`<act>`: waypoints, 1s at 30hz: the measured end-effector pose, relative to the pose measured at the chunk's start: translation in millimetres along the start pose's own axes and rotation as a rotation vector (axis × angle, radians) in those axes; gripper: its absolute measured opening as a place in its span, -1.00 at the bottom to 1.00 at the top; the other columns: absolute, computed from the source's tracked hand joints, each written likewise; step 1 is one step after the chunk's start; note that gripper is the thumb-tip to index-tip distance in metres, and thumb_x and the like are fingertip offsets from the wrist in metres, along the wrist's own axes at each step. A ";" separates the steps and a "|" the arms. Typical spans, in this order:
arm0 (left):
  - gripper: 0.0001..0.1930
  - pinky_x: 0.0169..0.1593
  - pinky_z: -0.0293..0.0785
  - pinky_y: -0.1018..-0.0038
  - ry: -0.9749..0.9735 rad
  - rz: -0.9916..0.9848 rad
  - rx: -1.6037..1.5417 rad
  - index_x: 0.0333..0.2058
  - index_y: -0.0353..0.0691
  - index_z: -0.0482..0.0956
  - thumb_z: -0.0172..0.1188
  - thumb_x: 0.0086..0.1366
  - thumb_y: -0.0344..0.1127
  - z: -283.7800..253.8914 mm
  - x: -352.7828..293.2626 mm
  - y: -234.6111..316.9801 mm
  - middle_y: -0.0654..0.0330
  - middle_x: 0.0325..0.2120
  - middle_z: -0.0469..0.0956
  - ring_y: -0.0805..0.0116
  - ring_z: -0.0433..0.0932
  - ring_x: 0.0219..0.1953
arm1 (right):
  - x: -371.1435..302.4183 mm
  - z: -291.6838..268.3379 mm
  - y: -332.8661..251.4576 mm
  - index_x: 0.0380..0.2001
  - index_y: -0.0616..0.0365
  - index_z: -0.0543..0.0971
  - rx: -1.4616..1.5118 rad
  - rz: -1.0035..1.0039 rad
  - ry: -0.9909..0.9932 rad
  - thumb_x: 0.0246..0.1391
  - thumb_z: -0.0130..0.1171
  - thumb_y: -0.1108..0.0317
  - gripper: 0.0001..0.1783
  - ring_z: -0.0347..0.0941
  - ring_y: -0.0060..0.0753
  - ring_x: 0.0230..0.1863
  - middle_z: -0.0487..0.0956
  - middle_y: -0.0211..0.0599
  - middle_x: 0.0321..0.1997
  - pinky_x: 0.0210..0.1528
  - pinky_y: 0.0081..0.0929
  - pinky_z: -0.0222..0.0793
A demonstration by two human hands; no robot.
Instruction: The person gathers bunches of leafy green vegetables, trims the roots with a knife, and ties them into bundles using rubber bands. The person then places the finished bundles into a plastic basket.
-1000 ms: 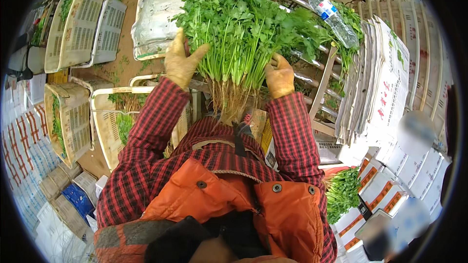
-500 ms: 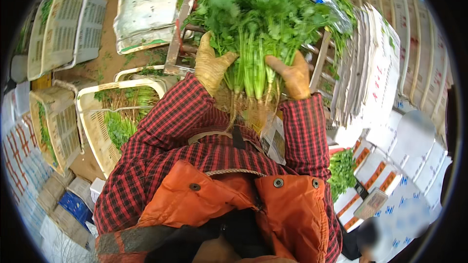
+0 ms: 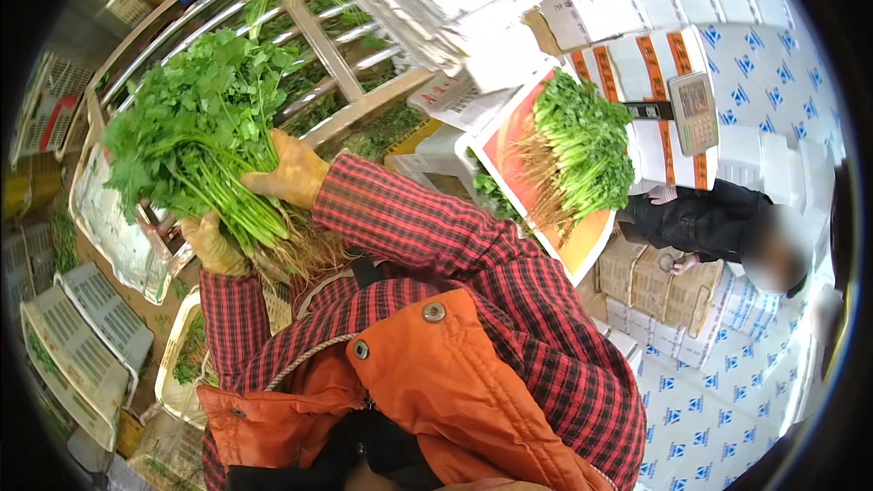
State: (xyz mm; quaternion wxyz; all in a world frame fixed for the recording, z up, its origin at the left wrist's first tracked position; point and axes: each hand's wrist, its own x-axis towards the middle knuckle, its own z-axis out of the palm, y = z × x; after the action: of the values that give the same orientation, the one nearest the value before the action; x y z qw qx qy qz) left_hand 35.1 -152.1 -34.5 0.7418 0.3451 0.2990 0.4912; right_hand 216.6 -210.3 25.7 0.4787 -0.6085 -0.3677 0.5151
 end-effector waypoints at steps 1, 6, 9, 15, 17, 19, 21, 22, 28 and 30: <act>-0.54 -0.19 0.65 0.32 -0.053 0.025 -0.012 0.00 -0.40 0.36 0.16 0.07 -0.59 18.0 -6.6 -6.8 0.02 -0.19 0.55 0.21 0.61 -0.27 | -15.6 -13.7 -0.5 0.06 0.45 0.32 0.043 -0.076 0.045 -0.14 0.34 0.24 -0.26 0.41 -0.06 0.07 0.48 0.15 -0.02 0.16 -0.35 0.31; -0.47 -0.25 0.63 0.42 -0.055 -0.018 0.235 -0.02 -0.31 0.36 0.05 -0.04 -0.78 162.7 -64.9 -58.3 0.14 -0.20 0.47 0.39 0.56 -0.34 | -130.4 -133.7 19.5 0.09 0.40 0.30 0.022 -0.090 0.303 -0.09 0.31 0.28 -0.29 0.37 -0.16 0.08 0.44 0.04 0.08 0.19 -0.28 0.23; -0.49 -0.26 0.60 0.44 -0.499 -0.150 0.178 -0.03 -0.36 0.32 0.03 -0.03 -0.78 243.4 -96.9 -111.2 0.12 -0.23 0.44 0.46 0.51 -0.33 | -216.6 -207.0 39.6 0.12 0.31 0.28 0.112 -0.270 0.622 -0.08 0.32 0.26 -0.28 0.39 -0.21 0.05 0.43 -0.06 0.09 0.19 -0.25 0.22; -0.26 0.17 0.34 0.35 -1.016 -0.450 0.223 0.25 -0.34 0.06 0.05 0.05 -0.68 449.0 -234.1 -234.7 0.00 0.12 0.30 0.20 0.31 0.15 | -439.2 -322.5 110.8 0.00 0.42 0.37 0.373 -0.042 1.321 0.04 0.15 0.40 -0.53 0.44 -0.27 -0.02 0.48 -0.09 0.00 0.04 -0.36 0.37; -0.24 0.25 0.23 0.34 -1.115 -0.466 0.637 0.25 -0.33 0.06 0.17 0.07 -0.56 490.6 -270.7 -268.6 -0.07 0.14 0.29 0.13 0.29 0.19 | -491.7 -355.7 134.7 -0.05 0.38 0.44 0.421 -0.150 1.406 0.07 0.09 0.44 -0.63 0.46 -0.29 -0.03 0.51 -0.14 -0.04 0.02 -0.38 0.38; -0.21 0.24 0.24 0.33 -1.235 -0.363 0.709 0.25 -0.31 0.08 0.22 0.02 -0.61 512.2 -293.8 -331.6 -0.08 0.11 0.30 0.13 0.29 0.18 | -512.0 -387.1 156.6 -0.04 0.39 0.43 0.341 -0.105 1.458 0.09 0.08 0.45 -0.64 0.47 -0.27 -0.06 0.51 -0.14 -0.05 0.01 -0.38 0.39; -0.19 0.25 0.22 0.33 -1.281 -0.191 0.826 0.23 -0.31 0.10 0.30 0.00 -0.45 519.3 -313.1 -390.9 -0.12 0.11 0.29 0.04 0.28 0.18 | -539.1 -425.5 233.4 -0.02 0.43 0.43 0.210 0.128 1.480 0.07 0.13 0.37 -0.57 0.48 -0.20 -0.08 0.53 -0.11 -0.04 0.01 -0.37 0.38; -0.17 0.25 0.21 0.33 -1.304 -0.101 0.941 0.22 -0.32 0.13 0.35 -0.02 -0.35 513.5 -314.8 -435.3 -0.15 0.10 0.28 -0.04 0.27 0.17 | -538.7 -442.6 261.8 -0.02 0.42 0.44 0.140 0.251 1.465 0.06 0.14 0.36 -0.56 0.49 -0.20 -0.08 0.54 -0.11 -0.04 0.00 -0.36 0.38; -0.22 0.26 0.18 0.30 -1.232 0.169 1.000 0.25 -0.29 0.13 0.27 0.09 -0.22 520.2 -328.9 -477.1 -0.12 0.18 0.24 0.01 0.23 0.23 | -520.3 -512.0 261.6 0.13 0.22 0.37 -0.367 0.854 1.052 0.11 -0.03 0.02 -0.38 0.32 0.01 0.14 0.40 0.05 0.15 0.20 -0.21 0.18; -0.22 0.24 0.21 0.33 -1.248 0.184 1.100 0.24 -0.30 0.15 0.30 0.09 -0.23 521.6 -315.2 -467.0 -0.11 0.16 0.25 0.04 0.26 0.21 | -517.9 -502.7 218.6 0.16 0.22 0.35 -0.461 0.943 0.931 0.15 -0.11 -0.09 -0.32 0.29 0.05 0.21 0.37 0.11 0.19 0.25 -0.13 0.15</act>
State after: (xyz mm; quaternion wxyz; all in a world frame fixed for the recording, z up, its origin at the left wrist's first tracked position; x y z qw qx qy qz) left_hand 580.4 -691.0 -73.7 0.4539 0.8895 0.0012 0.0524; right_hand 595.8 -859.2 -36.5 0.1706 -0.9464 0.0790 0.2627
